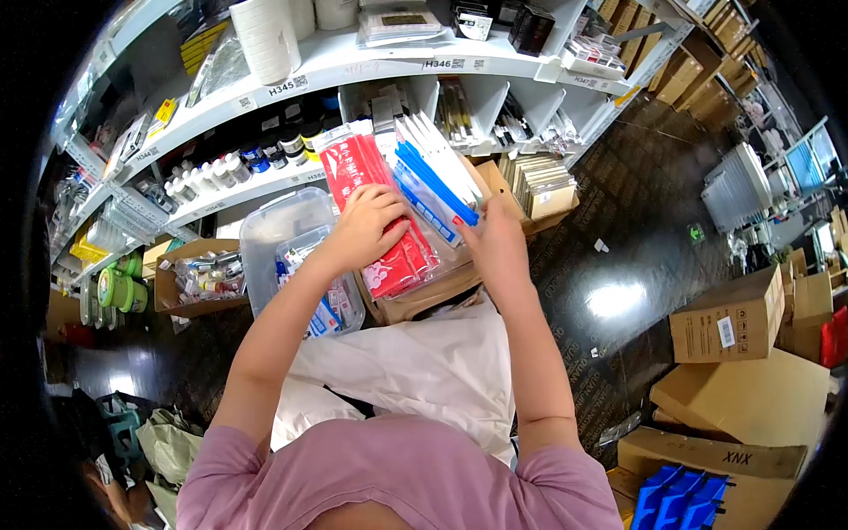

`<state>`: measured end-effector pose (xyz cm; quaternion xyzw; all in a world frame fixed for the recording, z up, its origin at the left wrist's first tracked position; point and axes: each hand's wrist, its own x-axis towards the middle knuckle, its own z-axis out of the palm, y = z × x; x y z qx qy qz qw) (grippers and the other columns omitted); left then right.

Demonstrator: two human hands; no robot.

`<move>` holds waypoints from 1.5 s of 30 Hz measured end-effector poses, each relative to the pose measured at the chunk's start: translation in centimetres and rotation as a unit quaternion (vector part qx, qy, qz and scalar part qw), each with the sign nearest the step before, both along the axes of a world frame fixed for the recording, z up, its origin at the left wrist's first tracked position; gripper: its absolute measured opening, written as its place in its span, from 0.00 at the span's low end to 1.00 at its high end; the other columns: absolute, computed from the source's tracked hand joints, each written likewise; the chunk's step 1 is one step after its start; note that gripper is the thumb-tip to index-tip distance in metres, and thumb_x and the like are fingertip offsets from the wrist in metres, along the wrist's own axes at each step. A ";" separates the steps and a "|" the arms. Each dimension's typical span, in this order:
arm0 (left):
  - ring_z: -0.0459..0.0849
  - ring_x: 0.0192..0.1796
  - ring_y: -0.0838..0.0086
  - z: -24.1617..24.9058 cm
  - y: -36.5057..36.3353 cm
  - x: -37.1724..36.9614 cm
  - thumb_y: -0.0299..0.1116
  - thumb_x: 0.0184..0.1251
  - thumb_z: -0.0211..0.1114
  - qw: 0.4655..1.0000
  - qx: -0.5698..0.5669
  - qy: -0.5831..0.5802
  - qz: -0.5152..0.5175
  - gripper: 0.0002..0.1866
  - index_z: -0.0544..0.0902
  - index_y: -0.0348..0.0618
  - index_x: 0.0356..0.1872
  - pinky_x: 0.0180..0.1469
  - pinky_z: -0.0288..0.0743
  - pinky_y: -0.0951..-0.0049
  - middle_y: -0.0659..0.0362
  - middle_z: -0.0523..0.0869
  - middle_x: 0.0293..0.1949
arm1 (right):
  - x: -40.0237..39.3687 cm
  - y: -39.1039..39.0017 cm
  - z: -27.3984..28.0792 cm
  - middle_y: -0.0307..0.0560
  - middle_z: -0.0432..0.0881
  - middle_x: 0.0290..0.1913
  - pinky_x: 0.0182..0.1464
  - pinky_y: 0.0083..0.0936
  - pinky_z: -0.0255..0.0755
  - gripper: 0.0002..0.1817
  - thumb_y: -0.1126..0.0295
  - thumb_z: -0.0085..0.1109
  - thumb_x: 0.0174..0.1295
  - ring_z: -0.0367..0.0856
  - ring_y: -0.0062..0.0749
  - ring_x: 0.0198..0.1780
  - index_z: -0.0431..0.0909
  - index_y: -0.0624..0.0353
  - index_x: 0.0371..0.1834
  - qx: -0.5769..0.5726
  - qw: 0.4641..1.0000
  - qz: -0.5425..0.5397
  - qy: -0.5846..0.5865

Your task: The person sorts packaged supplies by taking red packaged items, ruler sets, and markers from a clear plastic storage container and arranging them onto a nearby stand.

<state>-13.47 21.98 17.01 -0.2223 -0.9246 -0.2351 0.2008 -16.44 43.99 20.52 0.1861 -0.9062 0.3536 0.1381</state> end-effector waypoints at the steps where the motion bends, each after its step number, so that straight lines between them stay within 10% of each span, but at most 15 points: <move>1: 0.73 0.53 0.67 -0.1 0.1 0.0 0.36 0.61 0.58 1.000 -0.004 0.006 0.004 0.10 0.84 0.44 0.36 0.62 0.59 0.63 0.59 0.81 0.42 | -0.1 -0.2 -0.2 0.61 0.80 0.32 0.40 0.37 0.72 0.13 0.70 0.64 0.54 0.80 0.52 0.34 0.74 0.69 0.34 0.016 0.998 -0.003 -0.065; 20: 0.70 0.56 0.65 0.5 0.1 0.1 0.36 0.64 0.54 0.997 -0.059 -0.040 0.001 0.11 0.83 0.44 0.40 0.63 0.55 0.62 0.60 0.81 0.47 | -4.8 -7.5 -3.9 0.67 0.79 0.25 0.34 0.43 0.74 0.12 0.70 0.61 0.54 0.81 0.59 0.31 0.76 0.72 0.25 0.025 0.999 -0.023 -0.039; 30: 0.77 0.51 0.60 1.1 0.2 -1.1 0.29 0.57 0.63 0.978 0.206 0.014 0.008 0.07 0.83 0.39 0.35 0.55 0.69 0.62 0.53 0.81 0.45 | -2.9 -5.7 -2.4 0.61 0.76 0.38 0.38 0.39 0.73 0.16 0.74 0.62 0.54 0.79 0.53 0.36 0.75 0.64 0.46 0.009 0.999 0.002 0.046; 34: 0.76 0.52 0.59 2.4 -1.2 -0.7 0.30 0.56 0.64 0.980 0.146 0.110 0.077 0.06 0.83 0.38 0.32 0.57 0.67 0.58 0.53 0.81 0.44 | -0.5 -4.8 -1.2 0.58 0.76 0.39 0.40 0.36 0.73 0.16 0.71 0.61 0.56 0.78 0.50 0.38 0.75 0.63 0.48 -0.087 0.995 0.036 -0.029; 38: 0.62 0.64 0.45 -0.1 -2.2 -1.1 0.39 0.61 0.61 0.951 0.143 0.096 0.255 0.28 0.69 0.32 0.59 0.66 0.54 0.51 0.36 0.64 0.61 | 0.8 -4.4 -3.2 0.61 0.77 0.46 0.50 0.36 0.70 0.19 0.64 0.57 0.62 0.78 0.48 0.46 0.74 0.65 0.52 -0.106 0.980 0.114 -0.125; 39: 0.49 0.70 0.40 -0.9 -2.0 -1.2 0.43 0.65 0.58 0.935 0.155 0.031 0.318 0.40 0.50 0.24 0.67 0.70 0.44 0.53 0.28 0.49 0.66 | 0.7 -4.5 -3.5 0.63 0.76 0.49 0.52 0.36 0.69 0.21 0.63 0.55 0.63 0.76 0.50 0.50 0.72 0.67 0.54 -0.127 0.970 0.139 -0.156; 45: 0.43 0.73 0.46 -3.9 -1.9 -2.7 0.46 0.67 0.53 0.882 0.353 -0.055 0.308 0.43 0.44 0.19 0.66 0.73 0.37 0.60 0.30 0.46 0.68 | -2.4 -7.6 -1.0 0.64 0.72 0.58 0.58 0.28 0.66 0.28 0.61 0.48 0.68 0.72 0.43 0.60 0.59 0.70 0.65 -0.035 0.960 0.229 -0.156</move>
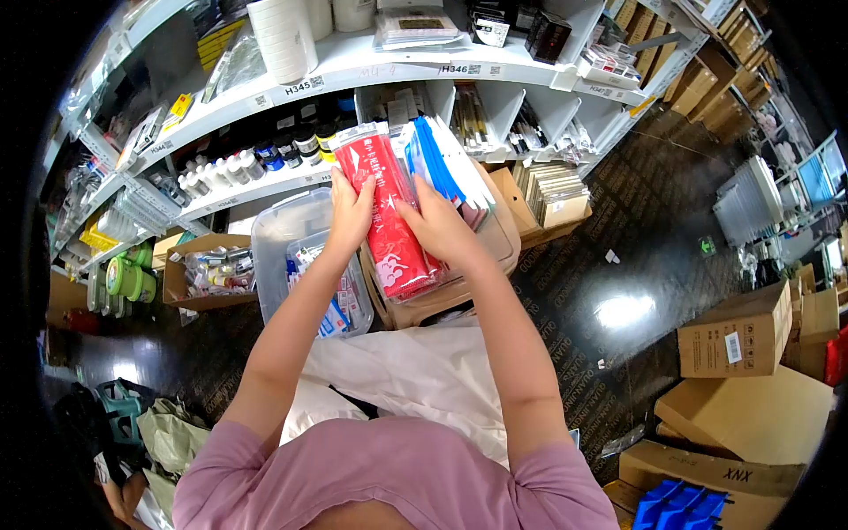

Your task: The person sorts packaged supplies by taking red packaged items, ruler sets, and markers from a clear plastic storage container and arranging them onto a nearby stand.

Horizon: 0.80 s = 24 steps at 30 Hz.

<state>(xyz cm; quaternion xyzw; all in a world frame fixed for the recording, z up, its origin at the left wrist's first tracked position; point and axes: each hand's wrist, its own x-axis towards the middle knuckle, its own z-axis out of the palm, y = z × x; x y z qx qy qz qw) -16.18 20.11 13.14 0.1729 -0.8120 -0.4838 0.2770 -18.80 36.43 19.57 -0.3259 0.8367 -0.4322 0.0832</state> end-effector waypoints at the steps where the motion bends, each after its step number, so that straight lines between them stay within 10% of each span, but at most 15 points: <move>1: 0.43 0.73 0.47 0.0 0.0 -0.3 0.46 0.67 0.52 1.000 0.011 0.003 0.015 0.42 0.44 0.20 0.66 0.73 0.37 0.61 0.31 0.46 0.69 | -0.9 -1.0 0.6 0.64 0.71 0.59 0.59 0.28 0.66 0.29 0.60 0.46 0.69 0.71 0.43 0.62 0.57 0.70 0.66 0.055 0.998 0.006 -0.015; 7: 0.42 0.74 0.50 0.9 1.1 -1.5 0.48 0.69 0.46 0.997 -0.012 -0.074 0.031 0.39 0.46 0.29 0.69 0.72 0.39 0.57 0.42 0.47 0.72 | -8.7 -6.9 -5.3 0.70 0.73 0.54 0.56 0.37 0.68 0.27 0.61 0.45 0.66 0.75 0.55 0.56 0.62 0.74 0.59 -0.034 0.979 0.061 -0.192; 19: 0.41 0.74 0.50 -0.9 1.7 1.6 0.43 0.72 0.44 0.993 0.101 0.055 -0.001 0.36 0.45 0.24 0.68 0.73 0.35 0.62 0.35 0.45 0.71 | -3.7 -4.2 -0.9 0.64 0.55 0.70 0.68 0.28 0.53 0.35 0.60 0.44 0.69 0.58 0.43 0.70 0.44 0.70 0.71 0.025 0.992 0.041 -0.117; 24: 0.45 0.73 0.49 -1.2 2.5 1.2 0.43 0.72 0.43 0.991 0.111 0.072 0.008 0.35 0.46 0.23 0.68 0.73 0.38 0.62 0.35 0.45 0.70 | -4.1 -5.5 -3.9 0.73 0.74 0.50 0.56 0.39 0.67 0.29 0.65 0.48 0.65 0.73 0.58 0.56 0.54 0.73 0.63 -0.028 0.995 0.034 -0.086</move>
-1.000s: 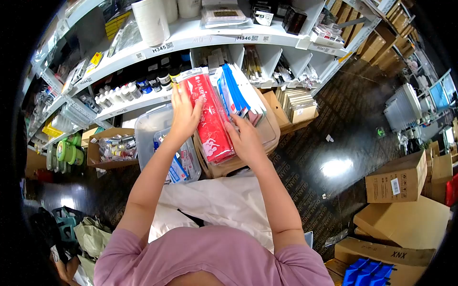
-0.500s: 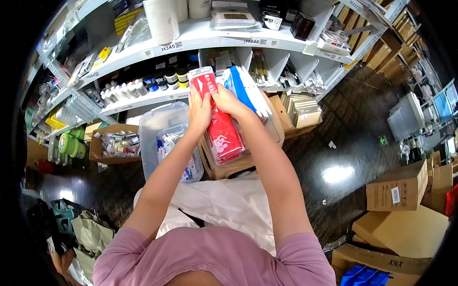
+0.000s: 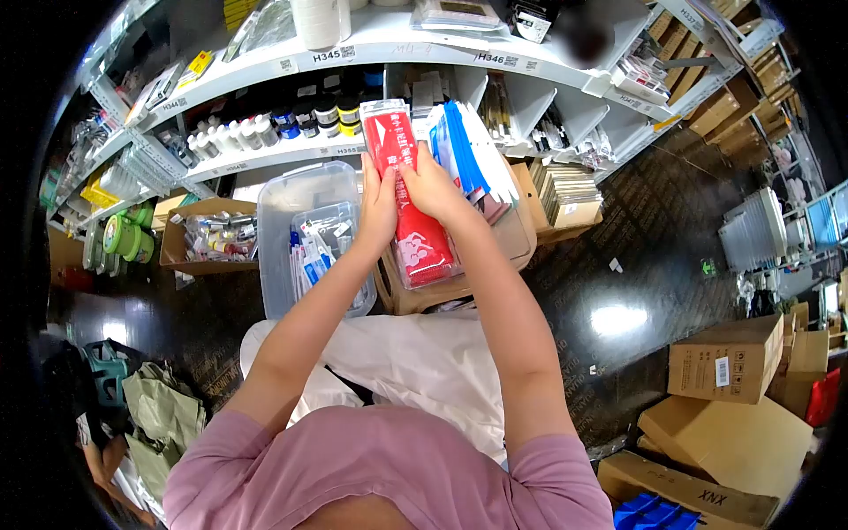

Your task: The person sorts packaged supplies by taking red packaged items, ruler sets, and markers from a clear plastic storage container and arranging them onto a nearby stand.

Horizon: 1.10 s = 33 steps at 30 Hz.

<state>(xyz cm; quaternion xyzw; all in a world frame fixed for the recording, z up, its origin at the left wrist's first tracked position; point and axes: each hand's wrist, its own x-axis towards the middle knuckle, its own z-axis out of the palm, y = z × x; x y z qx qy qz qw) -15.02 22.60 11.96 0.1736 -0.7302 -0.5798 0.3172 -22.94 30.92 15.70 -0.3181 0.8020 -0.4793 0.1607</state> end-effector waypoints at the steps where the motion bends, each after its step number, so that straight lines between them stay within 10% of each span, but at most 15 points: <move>1: 0.45 0.73 0.49 -0.1 -0.1 0.0 0.43 0.72 0.43 1.000 0.003 -0.003 0.002 0.35 0.46 0.23 0.68 0.73 0.38 0.62 0.35 0.45 0.70 | -0.2 -0.2 -0.2 0.69 0.75 0.51 0.55 0.36 0.68 0.28 0.65 0.49 0.65 0.77 0.52 0.53 0.56 0.72 0.63 -0.064 0.997 0.019 -0.045; 3: 0.45 0.74 0.50 -0.1 -0.3 0.1 0.42 0.72 0.43 1.000 0.020 0.012 -0.003 0.35 0.45 0.23 0.68 0.73 0.38 0.62 0.35 0.45 0.70 | 0.7 0.4 1.9 0.55 0.74 0.57 0.55 0.26 0.69 0.29 0.65 0.48 0.68 0.74 0.31 0.55 0.54 0.66 0.68 -0.051 0.984 -0.035 -0.168; 15: 0.47 0.73 0.52 -0.6 0.2 0.2 0.43 0.73 0.43 0.998 0.059 0.022 0.004 0.35 0.45 0.25 0.69 0.72 0.39 0.65 0.39 0.47 0.71 | 3.0 1.2 3.8 0.51 0.72 0.58 0.52 0.25 0.72 0.31 0.63 0.47 0.69 0.75 0.29 0.54 0.50 0.64 0.70 -0.031 0.962 0.004 -0.270; 19: 0.45 0.74 0.68 2.1 0.0 2.2 0.49 0.74 0.40 0.905 0.386 0.126 -0.129 0.37 0.37 0.33 0.71 0.72 0.41 0.71 0.50 0.42 0.74 | 2.9 1.9 3.7 0.56 0.68 0.62 0.58 0.24 0.67 0.42 0.60 0.52 0.67 0.70 0.33 0.59 0.38 0.73 0.71 -0.028 0.971 -0.052 -0.232; 23: 0.34 0.76 0.67 0.1 -4.0 4.3 0.52 0.75 0.28 0.928 0.321 0.169 -0.089 0.35 0.40 0.35 0.71 0.74 0.27 0.69 0.51 0.37 0.74 | 5.8 3.8 6.6 0.57 0.68 0.63 0.63 0.25 0.61 0.32 0.65 0.49 0.68 0.68 0.34 0.62 0.50 0.71 0.69 -0.064 0.984 -0.147 0.077; 26: 0.37 0.76 0.66 -1.3 -10.2 8.4 0.51 0.75 0.28 0.947 0.277 0.159 -0.024 0.34 0.44 0.34 0.71 0.74 0.28 0.67 0.50 0.41 0.74 | 13.5 4.4 10.1 0.61 0.70 0.61 0.62 0.31 0.63 0.23 0.71 0.49 0.67 0.71 0.40 0.61 0.63 0.70 0.64 -0.173 0.984 -0.037 0.020; 29: 0.41 0.75 0.66 -3.7 -16.6 12.4 0.51 0.75 0.28 0.958 0.269 0.096 0.036 0.34 0.49 0.33 0.70 0.74 0.32 0.66 0.50 0.47 0.73 | 17.7 2.6 7.9 0.56 0.76 0.56 0.57 0.29 0.68 0.19 0.74 0.49 0.65 0.76 0.36 0.56 0.70 0.66 0.59 -0.097 0.970 0.220 -0.043; 33: 0.54 0.73 0.61 -10.1 -22.0 15.5 0.53 0.74 0.35 0.946 0.308 -0.054 0.081 0.34 0.59 0.32 0.67 0.73 0.42 0.62 0.48 0.61 0.68 | 18.2 -5.3 -6.5 0.54 0.78 0.53 0.55 0.29 0.71 0.19 0.74 0.50 0.63 0.78 0.36 0.54 0.70 0.68 0.58 0.002 0.963 0.201 -0.179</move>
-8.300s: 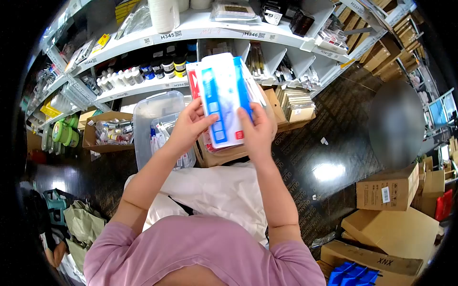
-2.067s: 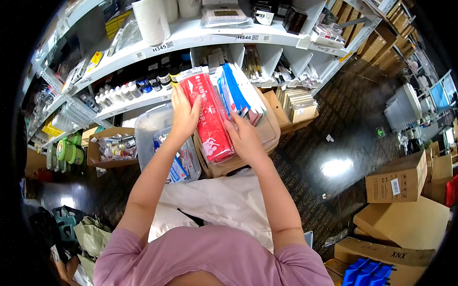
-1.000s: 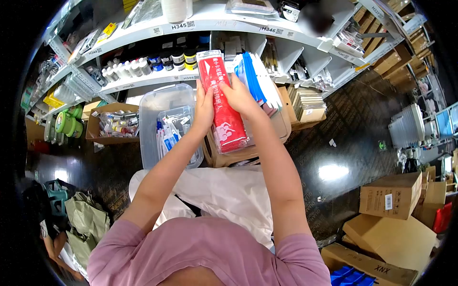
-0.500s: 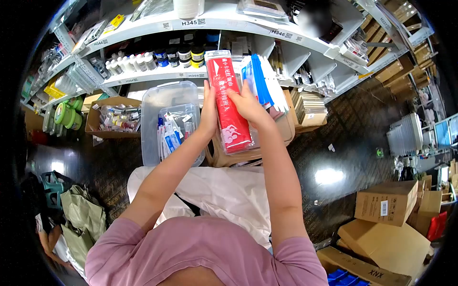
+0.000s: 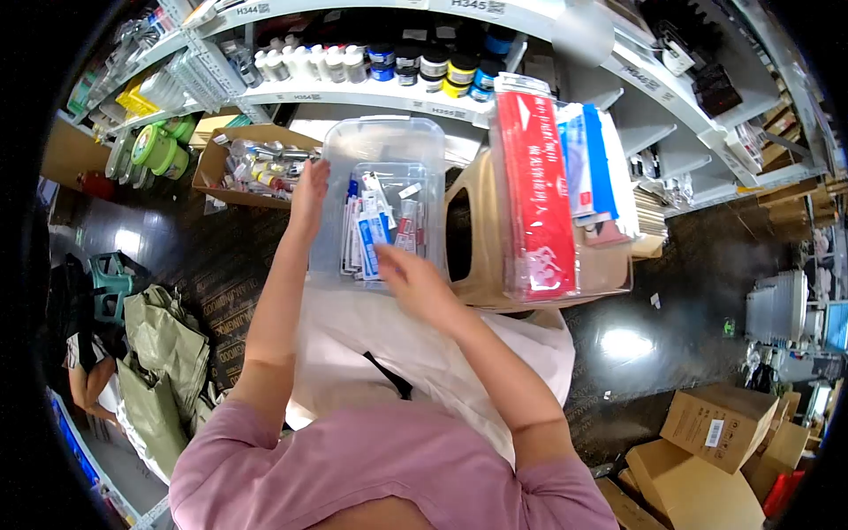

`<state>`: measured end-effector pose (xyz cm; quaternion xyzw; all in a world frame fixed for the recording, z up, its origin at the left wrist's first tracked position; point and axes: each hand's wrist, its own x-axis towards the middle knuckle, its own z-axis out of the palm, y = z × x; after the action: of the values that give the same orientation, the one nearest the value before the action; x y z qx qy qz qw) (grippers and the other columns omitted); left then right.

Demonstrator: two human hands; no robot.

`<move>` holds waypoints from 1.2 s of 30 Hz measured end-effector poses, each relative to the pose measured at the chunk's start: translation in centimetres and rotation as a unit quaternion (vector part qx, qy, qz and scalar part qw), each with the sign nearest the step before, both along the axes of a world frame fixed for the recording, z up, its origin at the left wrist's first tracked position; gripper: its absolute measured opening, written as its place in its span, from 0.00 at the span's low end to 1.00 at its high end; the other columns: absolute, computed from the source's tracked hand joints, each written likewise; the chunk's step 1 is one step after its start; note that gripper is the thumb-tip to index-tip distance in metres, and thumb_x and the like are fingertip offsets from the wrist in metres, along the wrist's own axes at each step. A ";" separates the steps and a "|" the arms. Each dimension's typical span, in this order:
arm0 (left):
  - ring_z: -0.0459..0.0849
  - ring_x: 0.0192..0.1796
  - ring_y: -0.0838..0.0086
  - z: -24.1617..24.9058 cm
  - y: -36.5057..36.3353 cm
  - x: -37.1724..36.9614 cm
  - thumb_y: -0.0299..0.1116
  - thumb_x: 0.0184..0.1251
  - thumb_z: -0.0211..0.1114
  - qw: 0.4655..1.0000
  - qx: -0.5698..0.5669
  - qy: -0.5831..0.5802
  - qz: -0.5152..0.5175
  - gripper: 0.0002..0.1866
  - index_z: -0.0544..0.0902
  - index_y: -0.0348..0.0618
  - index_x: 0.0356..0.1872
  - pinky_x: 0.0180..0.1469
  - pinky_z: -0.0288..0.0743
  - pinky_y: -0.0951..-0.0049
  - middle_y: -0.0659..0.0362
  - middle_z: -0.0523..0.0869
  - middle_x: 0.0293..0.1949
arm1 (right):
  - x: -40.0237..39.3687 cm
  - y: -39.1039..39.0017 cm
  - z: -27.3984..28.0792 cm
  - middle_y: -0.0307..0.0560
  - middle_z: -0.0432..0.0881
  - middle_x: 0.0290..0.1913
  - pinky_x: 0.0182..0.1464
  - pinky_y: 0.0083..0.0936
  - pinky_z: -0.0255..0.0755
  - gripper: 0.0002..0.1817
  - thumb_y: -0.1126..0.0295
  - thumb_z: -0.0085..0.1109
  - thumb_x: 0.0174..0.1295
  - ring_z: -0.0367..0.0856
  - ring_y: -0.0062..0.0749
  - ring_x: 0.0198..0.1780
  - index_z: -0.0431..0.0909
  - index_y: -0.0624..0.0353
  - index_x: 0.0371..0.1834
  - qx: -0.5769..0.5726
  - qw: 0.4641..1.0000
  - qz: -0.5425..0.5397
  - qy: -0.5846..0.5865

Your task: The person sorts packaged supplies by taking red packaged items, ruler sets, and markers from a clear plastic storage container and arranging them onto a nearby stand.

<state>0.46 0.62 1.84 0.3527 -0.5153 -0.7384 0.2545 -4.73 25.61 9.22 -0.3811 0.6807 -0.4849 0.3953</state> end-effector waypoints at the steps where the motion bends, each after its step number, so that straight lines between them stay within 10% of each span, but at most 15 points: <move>1: 0.57 0.71 0.61 -1.2 -0.2 0.5 0.53 0.74 0.36 0.999 0.030 -0.020 0.001 0.34 0.61 0.32 0.66 0.72 0.44 0.61 0.47 0.63 0.67 | -0.6 -2.2 -3.4 0.54 0.78 0.53 0.54 0.28 0.71 0.20 0.74 0.51 0.62 0.78 0.37 0.53 0.70 0.68 0.57 0.058 0.998 -0.027 -0.027; 4: 0.67 0.65 0.62 -5.7 -0.3 1.8 0.54 0.74 0.38 0.996 0.080 -0.032 0.006 0.33 0.65 0.32 0.63 0.65 0.58 0.59 0.47 0.70 0.63 | -3.0 -8.2 -20.6 0.56 0.78 0.53 0.53 0.27 0.71 0.23 0.75 0.56 0.55 0.78 0.39 0.53 0.71 0.68 0.57 0.178 0.974 -0.128 -0.062; 9: 0.74 0.59 0.63 -3.4 -0.1 2.7 0.51 0.74 0.38 0.996 0.082 0.013 0.023 0.29 0.67 0.35 0.60 0.60 0.63 0.64 0.48 0.74 0.59 | -2.9 -12.3 -29.7 0.58 0.78 0.53 0.52 0.31 0.72 0.23 0.74 0.59 0.50 0.79 0.42 0.51 0.75 0.66 0.53 0.274 0.953 -0.128 0.003; 21: 0.77 0.54 0.66 -3.5 -1.6 3.7 0.49 0.74 0.42 0.983 0.164 0.022 0.077 0.25 0.71 0.36 0.55 0.55 0.66 0.64 0.51 0.78 0.52 | -2.5 -13.7 -31.2 0.65 0.81 0.40 0.49 0.41 0.74 0.25 0.65 0.61 0.51 0.80 0.55 0.48 0.73 0.72 0.50 0.376 0.915 -0.114 0.087; 24: 0.77 0.52 0.67 -4.4 -2.0 3.7 0.48 0.73 0.44 0.988 0.131 0.011 0.077 0.24 0.72 0.37 0.54 0.54 0.67 0.66 0.53 0.79 0.51 | -0.7 -13.5 -28.9 0.67 0.80 0.35 0.42 0.46 0.74 0.26 0.70 0.51 0.57 0.81 0.58 0.42 0.62 0.75 0.57 0.267 0.936 -0.137 0.182; 32: 0.77 0.49 0.76 -4.1 -0.6 2.1 0.41 0.71 0.52 0.984 -0.163 -0.005 0.074 0.15 0.76 0.42 0.50 0.50 0.69 0.75 0.62 0.78 0.48 | 1.1 -4.6 4.0 0.65 0.79 0.29 0.35 0.49 0.70 0.16 0.68 0.52 0.63 0.78 0.63 0.32 0.65 0.61 0.51 0.081 0.953 -0.180 0.230; 36: 0.73 0.53 0.69 3.4 6.1 -2.5 0.28 0.64 0.58 0.953 -0.285 0.087 -0.055 0.13 0.74 0.38 0.49 0.55 0.68 0.68 0.55 0.74 0.51 | -4.5 4.6 14.6 0.50 0.79 0.27 0.31 0.31 0.72 0.20 0.71 0.57 0.60 0.80 0.38 0.27 0.68 0.64 0.54 -0.035 0.888 -0.309 0.340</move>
<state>-2.00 6.70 5.20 0.1709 -0.6988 -0.6019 0.3468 -9.25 30.24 23.83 -0.3062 0.8395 -0.4467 -0.0435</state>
